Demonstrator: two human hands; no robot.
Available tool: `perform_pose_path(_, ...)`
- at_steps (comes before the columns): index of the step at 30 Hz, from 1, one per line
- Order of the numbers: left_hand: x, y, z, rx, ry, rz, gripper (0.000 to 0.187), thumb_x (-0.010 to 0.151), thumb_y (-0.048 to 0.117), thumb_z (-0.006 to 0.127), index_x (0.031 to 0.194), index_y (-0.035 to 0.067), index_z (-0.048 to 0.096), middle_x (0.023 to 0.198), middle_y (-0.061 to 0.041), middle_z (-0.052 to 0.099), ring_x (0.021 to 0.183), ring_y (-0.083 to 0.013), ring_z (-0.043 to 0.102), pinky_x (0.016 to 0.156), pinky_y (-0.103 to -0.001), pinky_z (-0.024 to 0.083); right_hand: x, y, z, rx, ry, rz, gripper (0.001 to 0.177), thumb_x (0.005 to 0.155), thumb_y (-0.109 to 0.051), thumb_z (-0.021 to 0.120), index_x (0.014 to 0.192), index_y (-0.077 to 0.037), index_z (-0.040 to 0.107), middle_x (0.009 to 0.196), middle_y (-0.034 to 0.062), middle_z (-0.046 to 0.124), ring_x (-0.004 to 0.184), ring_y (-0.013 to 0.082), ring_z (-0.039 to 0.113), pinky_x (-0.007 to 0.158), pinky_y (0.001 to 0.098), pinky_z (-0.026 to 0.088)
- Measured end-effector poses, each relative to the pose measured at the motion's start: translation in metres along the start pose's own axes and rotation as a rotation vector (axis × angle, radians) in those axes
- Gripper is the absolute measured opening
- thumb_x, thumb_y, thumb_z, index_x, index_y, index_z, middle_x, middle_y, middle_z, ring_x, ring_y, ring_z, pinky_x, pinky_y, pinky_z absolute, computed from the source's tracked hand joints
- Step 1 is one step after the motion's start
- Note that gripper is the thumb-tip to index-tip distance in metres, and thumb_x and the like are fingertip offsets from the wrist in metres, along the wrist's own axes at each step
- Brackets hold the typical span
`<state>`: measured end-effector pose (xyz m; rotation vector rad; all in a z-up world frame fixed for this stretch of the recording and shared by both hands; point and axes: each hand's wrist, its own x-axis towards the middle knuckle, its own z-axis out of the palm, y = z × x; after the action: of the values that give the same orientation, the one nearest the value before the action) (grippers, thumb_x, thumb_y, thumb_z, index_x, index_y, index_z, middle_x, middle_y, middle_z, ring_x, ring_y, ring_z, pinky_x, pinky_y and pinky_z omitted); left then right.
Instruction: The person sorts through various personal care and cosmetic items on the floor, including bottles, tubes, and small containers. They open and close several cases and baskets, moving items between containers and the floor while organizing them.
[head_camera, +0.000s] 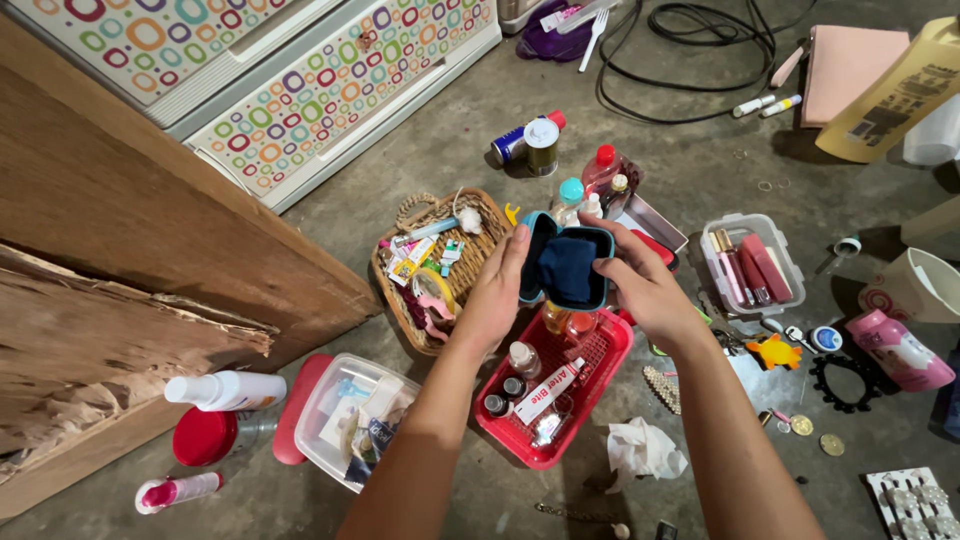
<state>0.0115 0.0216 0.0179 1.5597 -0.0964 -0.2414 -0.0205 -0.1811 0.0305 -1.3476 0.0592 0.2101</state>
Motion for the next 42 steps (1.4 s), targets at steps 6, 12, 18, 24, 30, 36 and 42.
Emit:
perform_pose_path(6, -0.004, 0.006, 0.010, 0.081, 0.084, 0.105, 0.066, 0.105, 0.052, 0.042, 0.141, -0.002, 0.056, 0.138, -0.018, 0.065, 0.130, -0.0265, 0.059, 0.112, -0.034, 0.041, 0.004, 0.002, 0.007, -0.615, 0.074, -0.586, 0.043, 0.097, -0.001, 0.051, 0.140, -0.004, 0.053, 0.134, 0.0141, 0.060, 0.126, 0.0244, 0.059, 0.100, 0.0389, 0.049)
perform_pose_path(12, -0.005, 0.005, 0.018, 0.184, 0.204, 0.230, 0.061, 0.107, 0.048, 0.044, 0.141, -0.002, 0.054, 0.140, -0.019, 0.061, 0.131, -0.0280, 0.056, 0.112, -0.035, 0.039, 0.008, 0.017, 0.009, -0.924, 0.171, -0.272, 0.034, 0.089, -0.019, 0.077, 0.113, -0.002, 0.060, 0.113, 0.0131, 0.062, 0.095, 0.0228, 0.064, 0.082, 0.0367, 0.054)
perform_pose_path(18, -0.002, 0.005, 0.014, 0.158, 0.265, 0.127, 0.061, 0.105, 0.049, 0.044, 0.137, -0.001, 0.058, 0.133, -0.019, 0.067, 0.124, -0.0284, 0.063, 0.108, -0.036, 0.044, 0.019, 0.032, -0.003, 0.324, 0.257, -0.075, 0.021, 0.101, -0.016, 0.060, 0.121, -0.012, 0.066, 0.110, -0.0024, 0.070, 0.097, 0.0089, 0.065, 0.082, 0.0275, 0.054)
perform_pose_path(24, -0.003, 0.001, 0.014, 0.165, 0.268, 0.150, 0.061, 0.104, 0.049, 0.045, 0.136, -0.002, 0.058, 0.132, -0.020, 0.066, 0.124, -0.0297, 0.063, 0.107, -0.036, 0.045, 0.014, 0.020, -0.005, 0.286, 0.276, -0.208, 0.017, 0.105, -0.012, 0.060, 0.121, -0.008, 0.062, 0.112, -0.0007, 0.069, 0.096, 0.0070, 0.064, 0.081, 0.0264, 0.052)
perform_pose_path(30, -0.001, -0.007, 0.022, 0.221, 0.262, 0.180, 0.063, 0.104, 0.049, 0.049, 0.140, -0.003, 0.054, 0.140, -0.023, 0.059, 0.130, -0.0327, 0.057, 0.111, -0.039, 0.041, 0.005, -0.001, 0.026, -0.423, 0.351, -0.438, 0.056, 0.078, 0.002, 0.076, 0.128, -0.003, 0.049, 0.104, 0.0069, 0.065, 0.077, 0.0114, 0.065, 0.065, 0.0239, 0.055)
perform_pose_path(36, -0.005, -0.012, 0.039, 0.056, 0.200, 0.120, 0.063, 0.098, 0.045, 0.063, 0.139, -0.002, 0.056, 0.131, -0.017, 0.061, 0.121, -0.0264, 0.059, 0.104, -0.037, 0.045, -0.004, -0.009, 0.038, -0.888, 0.378, -0.429, 0.027, 0.072, -0.007, 0.084, 0.092, 0.000, 0.066, 0.089, 0.0161, 0.072, 0.080, 0.0332, 0.072, 0.073, 0.0449, 0.056)
perform_pose_path(42, -0.009, -0.019, 0.040, -0.665, -0.001, -0.274, 0.056, 0.087, 0.034, 0.080, 0.132, 0.005, 0.063, 0.116, -0.006, 0.066, 0.104, -0.0155, 0.062, 0.090, -0.033, 0.050, -0.004, -0.010, 0.027, -1.125, 0.216, -0.494, 0.019, 0.068, -0.009, 0.077, 0.084, 0.001, 0.071, 0.095, 0.0139, 0.071, 0.093, 0.0362, 0.064, 0.075, 0.0493, 0.042)
